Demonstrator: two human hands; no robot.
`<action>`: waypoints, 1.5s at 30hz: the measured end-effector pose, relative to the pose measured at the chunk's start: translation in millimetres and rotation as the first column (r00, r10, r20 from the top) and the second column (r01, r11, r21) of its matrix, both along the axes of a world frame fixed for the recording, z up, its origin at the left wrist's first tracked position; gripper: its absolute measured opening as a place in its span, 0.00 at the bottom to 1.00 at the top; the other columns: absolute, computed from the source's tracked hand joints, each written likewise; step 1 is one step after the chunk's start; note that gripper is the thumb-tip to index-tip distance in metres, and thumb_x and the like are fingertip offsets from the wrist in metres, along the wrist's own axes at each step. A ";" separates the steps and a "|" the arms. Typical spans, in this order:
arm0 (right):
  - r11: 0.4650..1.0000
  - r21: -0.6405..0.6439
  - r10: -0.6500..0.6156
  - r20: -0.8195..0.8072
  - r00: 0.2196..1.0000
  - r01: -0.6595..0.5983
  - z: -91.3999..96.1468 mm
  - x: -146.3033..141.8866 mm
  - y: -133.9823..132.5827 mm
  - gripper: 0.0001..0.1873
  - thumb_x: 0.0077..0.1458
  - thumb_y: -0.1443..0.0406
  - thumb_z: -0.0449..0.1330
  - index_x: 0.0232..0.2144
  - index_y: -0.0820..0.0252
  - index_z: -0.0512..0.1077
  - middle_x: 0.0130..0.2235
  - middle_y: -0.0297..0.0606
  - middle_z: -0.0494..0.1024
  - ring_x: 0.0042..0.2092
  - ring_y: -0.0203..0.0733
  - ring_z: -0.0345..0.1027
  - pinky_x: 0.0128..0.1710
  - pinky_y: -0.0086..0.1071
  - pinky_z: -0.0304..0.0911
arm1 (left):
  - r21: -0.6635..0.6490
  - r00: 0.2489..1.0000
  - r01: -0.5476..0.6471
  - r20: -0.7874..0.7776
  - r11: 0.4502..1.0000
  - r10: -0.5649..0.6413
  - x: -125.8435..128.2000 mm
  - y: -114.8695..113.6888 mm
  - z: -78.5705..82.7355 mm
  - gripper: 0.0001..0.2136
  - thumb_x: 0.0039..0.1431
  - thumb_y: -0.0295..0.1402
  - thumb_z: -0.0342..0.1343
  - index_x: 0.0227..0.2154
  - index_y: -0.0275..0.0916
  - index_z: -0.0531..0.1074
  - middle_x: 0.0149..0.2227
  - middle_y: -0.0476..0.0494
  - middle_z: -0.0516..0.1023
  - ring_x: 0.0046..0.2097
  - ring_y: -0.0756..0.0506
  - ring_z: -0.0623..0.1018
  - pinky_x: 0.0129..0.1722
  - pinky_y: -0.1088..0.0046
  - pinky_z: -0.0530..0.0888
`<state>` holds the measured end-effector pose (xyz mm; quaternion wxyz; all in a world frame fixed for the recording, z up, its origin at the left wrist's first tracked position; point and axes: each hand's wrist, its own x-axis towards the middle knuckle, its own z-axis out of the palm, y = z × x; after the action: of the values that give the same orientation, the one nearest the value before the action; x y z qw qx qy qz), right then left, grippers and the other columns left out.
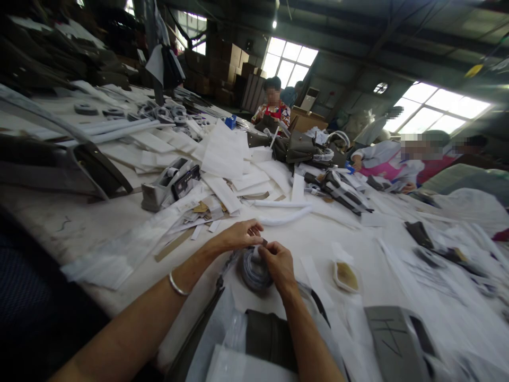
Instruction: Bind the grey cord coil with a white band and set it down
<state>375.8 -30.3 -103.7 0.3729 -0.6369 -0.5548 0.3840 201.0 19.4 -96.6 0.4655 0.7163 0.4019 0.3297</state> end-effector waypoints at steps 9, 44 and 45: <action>1.000 0.001 -0.009 -0.179 0.984 0.009 4.8 6.6 4.7 0.19 0.38 0.51 0.70 0.23 0.60 0.71 0.21 0.27 0.69 0.24 0.33 0.59 0.25 0.28 0.56 | -0.027 0.975 0.108 -0.193 0.994 -0.111 2.5 -0.7 -9.5 0.16 0.48 0.32 0.58 0.41 0.36 0.73 0.35 0.47 0.76 0.36 0.46 0.73 0.36 0.73 0.67; 0.939 0.196 0.183 0.409 0.894 -0.282 27.1 28.8 1.8 0.09 0.50 0.61 0.59 0.31 0.55 0.79 0.29 0.34 0.81 0.31 0.42 0.73 0.34 0.33 0.66 | -0.375 0.984 0.090 0.174 0.923 -0.026 24.1 -9.0 -23.4 0.13 0.41 0.30 0.59 0.34 0.36 0.74 0.18 0.58 0.65 0.21 0.54 0.63 0.21 0.78 0.57; 0.928 0.203 0.204 0.427 0.881 -0.313 29.0 29.9 1.3 0.09 0.50 0.62 0.59 0.30 0.54 0.79 0.29 0.34 0.81 0.31 0.43 0.74 0.35 0.34 0.66 | -0.389 0.980 0.093 0.198 0.917 -0.016 24.8 -9.1 -23.9 0.12 0.41 0.29 0.59 0.33 0.36 0.74 0.18 0.58 0.66 0.21 0.54 0.63 0.21 0.78 0.57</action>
<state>405.8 -29.0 -74.7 0.2789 -0.5653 -0.7460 0.2148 225.8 10.3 -120.6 0.6461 0.5834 0.3937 0.2953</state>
